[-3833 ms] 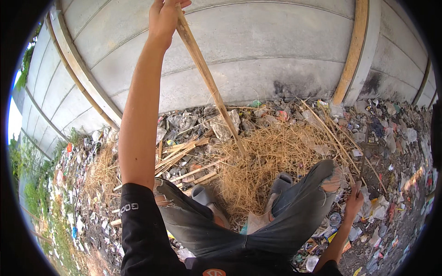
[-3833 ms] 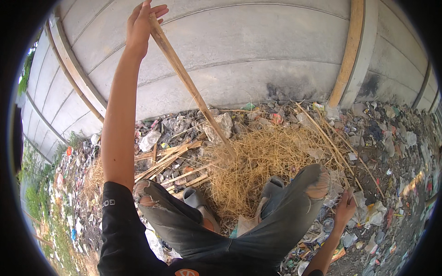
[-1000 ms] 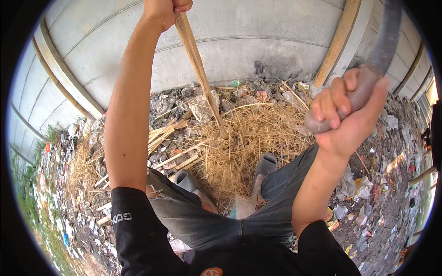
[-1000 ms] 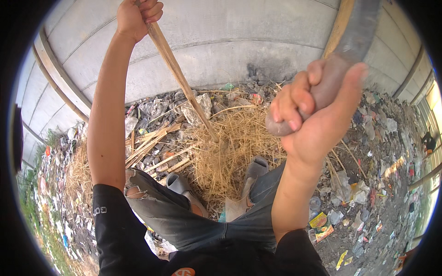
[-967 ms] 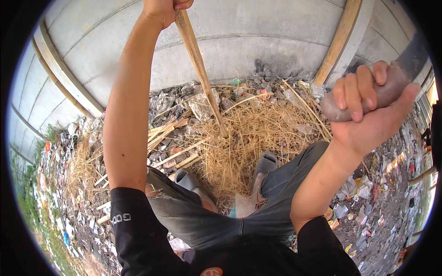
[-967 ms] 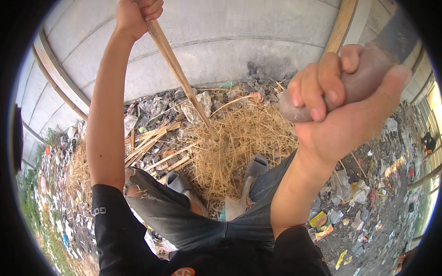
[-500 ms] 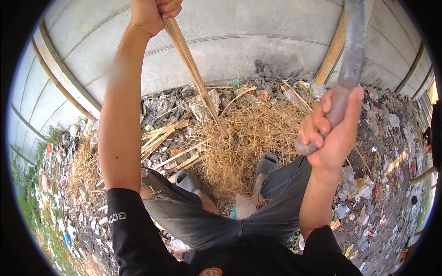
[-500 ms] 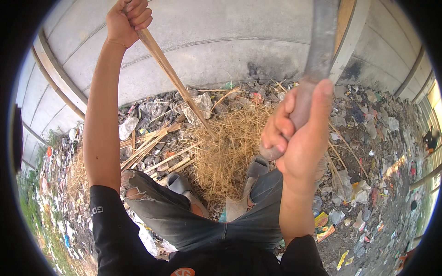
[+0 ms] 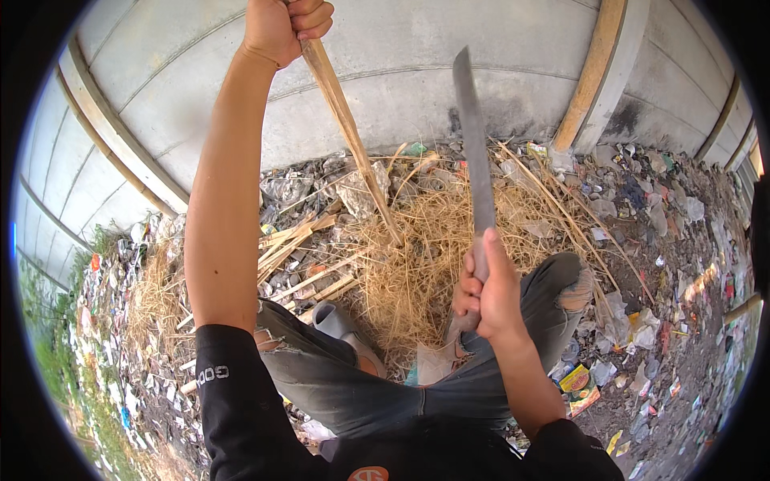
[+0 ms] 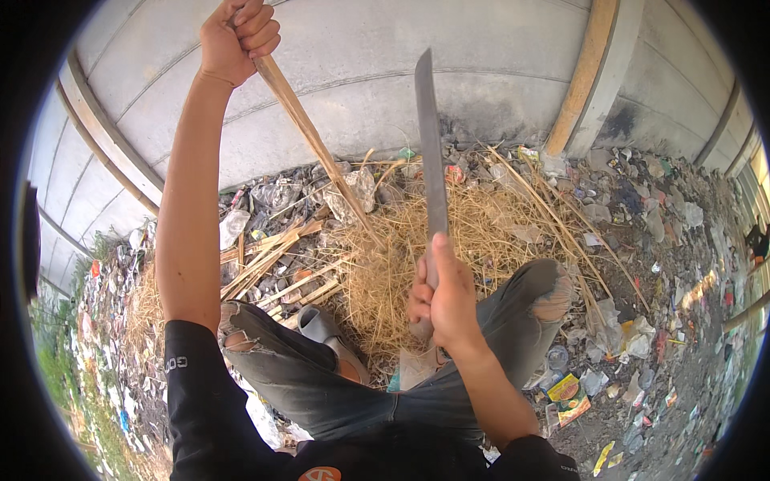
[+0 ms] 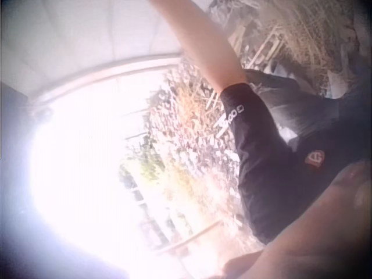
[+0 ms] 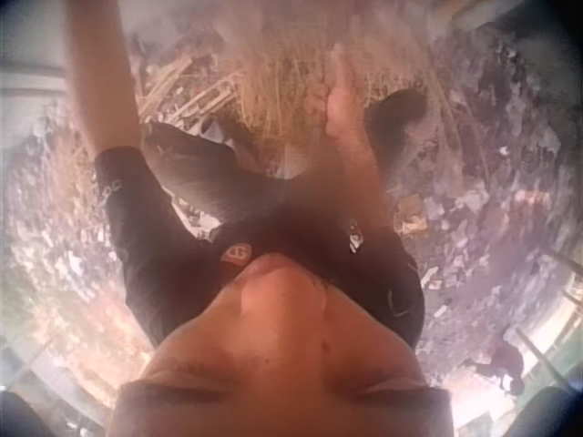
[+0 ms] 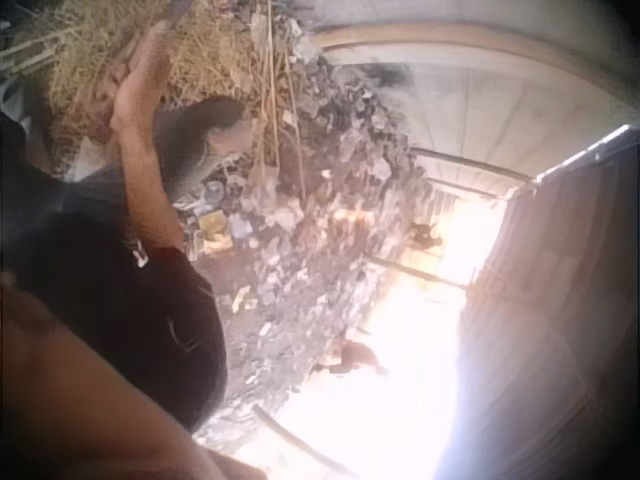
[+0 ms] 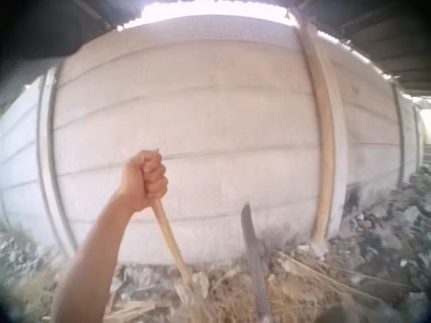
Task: The person sits on the ground and uses a large knife to split a long bamboo pole into thin strips. They hold the pole vertically and repeatedly strike it with the knife to separate the fibers, creating a pile of bamboo strips.
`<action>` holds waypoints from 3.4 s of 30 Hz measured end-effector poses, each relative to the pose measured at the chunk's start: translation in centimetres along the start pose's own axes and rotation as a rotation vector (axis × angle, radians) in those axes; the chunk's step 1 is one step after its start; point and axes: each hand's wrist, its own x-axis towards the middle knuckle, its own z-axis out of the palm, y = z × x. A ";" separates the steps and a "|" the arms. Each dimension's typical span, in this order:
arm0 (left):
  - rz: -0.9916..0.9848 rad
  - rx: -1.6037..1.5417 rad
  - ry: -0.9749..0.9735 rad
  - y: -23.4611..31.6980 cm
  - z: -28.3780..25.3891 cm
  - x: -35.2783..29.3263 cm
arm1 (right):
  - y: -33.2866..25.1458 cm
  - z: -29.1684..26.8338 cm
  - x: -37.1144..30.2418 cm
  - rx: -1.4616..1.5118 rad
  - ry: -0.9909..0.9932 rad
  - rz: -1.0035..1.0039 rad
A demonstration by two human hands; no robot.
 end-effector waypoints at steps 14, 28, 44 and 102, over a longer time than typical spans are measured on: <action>-0.016 0.025 0.095 -1.1 3.2 2.0 | 5.0 -1.4 0.9 0.076 0.014 0.232; -0.022 0.004 0.052 -2.1 4.2 2.0 | 8.7 -2.3 2.1 -0.184 -0.187 0.010; 0.002 -0.019 0.045 -1.9 4.2 2.1 | 15.0 -1.1 4.6 -0.235 -0.121 -0.224; 0.418 0.344 0.580 -3.9 -1.7 -2.7 | 15.4 1.1 9.9 -0.125 -0.014 -0.091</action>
